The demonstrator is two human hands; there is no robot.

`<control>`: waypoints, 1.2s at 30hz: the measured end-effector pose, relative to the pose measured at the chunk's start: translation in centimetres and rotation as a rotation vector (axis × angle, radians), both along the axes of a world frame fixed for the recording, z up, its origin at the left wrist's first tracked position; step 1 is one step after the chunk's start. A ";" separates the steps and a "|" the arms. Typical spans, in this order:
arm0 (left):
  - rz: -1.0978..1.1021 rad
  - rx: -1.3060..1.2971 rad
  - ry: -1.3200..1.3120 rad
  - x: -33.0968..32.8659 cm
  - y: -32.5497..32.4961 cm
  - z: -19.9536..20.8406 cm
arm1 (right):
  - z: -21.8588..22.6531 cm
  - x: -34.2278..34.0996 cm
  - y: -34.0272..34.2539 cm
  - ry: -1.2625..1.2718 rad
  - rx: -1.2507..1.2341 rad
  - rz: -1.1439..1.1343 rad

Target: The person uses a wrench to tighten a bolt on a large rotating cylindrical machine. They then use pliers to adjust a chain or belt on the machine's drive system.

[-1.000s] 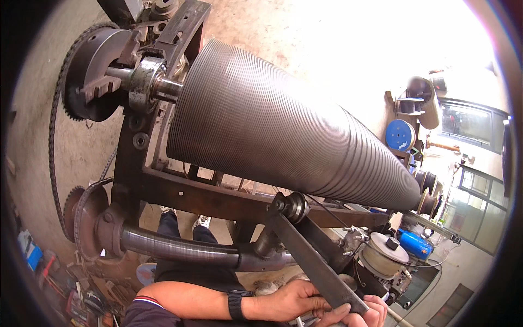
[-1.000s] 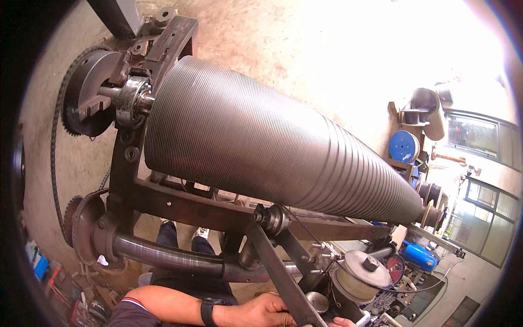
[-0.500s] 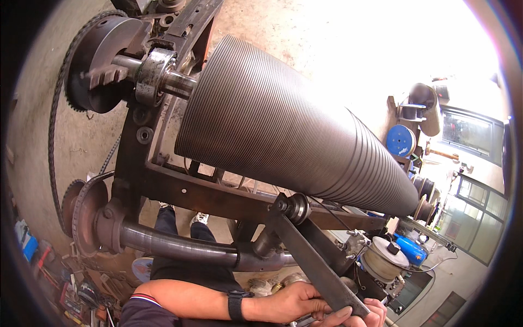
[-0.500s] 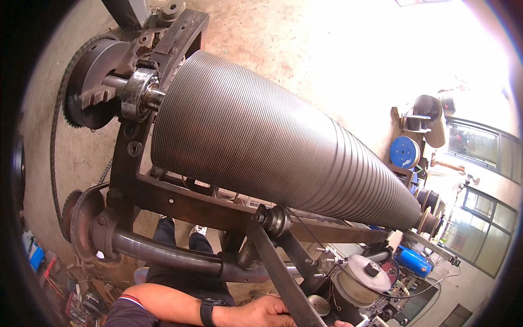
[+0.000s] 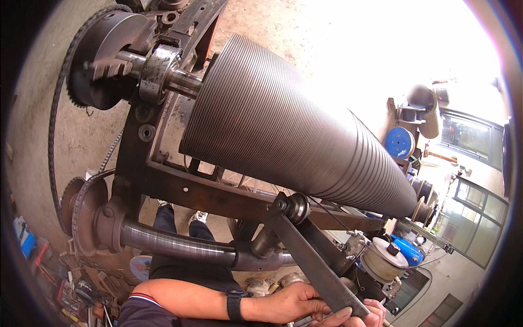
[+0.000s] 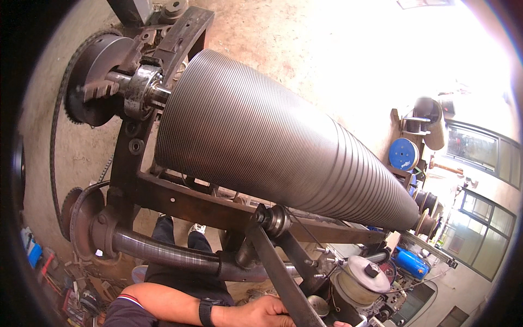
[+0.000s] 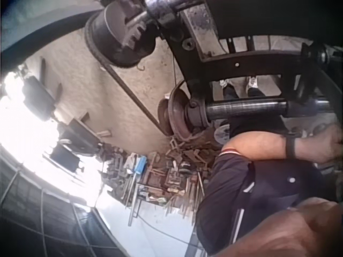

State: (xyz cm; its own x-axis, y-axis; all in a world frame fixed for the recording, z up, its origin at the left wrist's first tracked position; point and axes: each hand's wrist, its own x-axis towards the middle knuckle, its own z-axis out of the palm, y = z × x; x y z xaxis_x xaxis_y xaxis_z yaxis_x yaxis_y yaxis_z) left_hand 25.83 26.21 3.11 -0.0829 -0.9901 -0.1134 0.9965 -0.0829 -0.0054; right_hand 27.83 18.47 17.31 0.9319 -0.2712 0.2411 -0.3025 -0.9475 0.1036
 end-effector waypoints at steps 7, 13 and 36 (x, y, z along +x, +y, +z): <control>0.006 -0.007 -0.019 0.5 0.3 0.1 | 0.3 0.2 0.2 0.026 0.010 -0.002; 0.004 0.009 -0.047 0.2 0.4 -0.1 | 0.2 0.3 0.5 0.020 0.011 -0.008; -0.014 0.035 -0.020 1.1 0.9 0.3 | 0.4 0.6 0.7 -0.006 0.012 0.005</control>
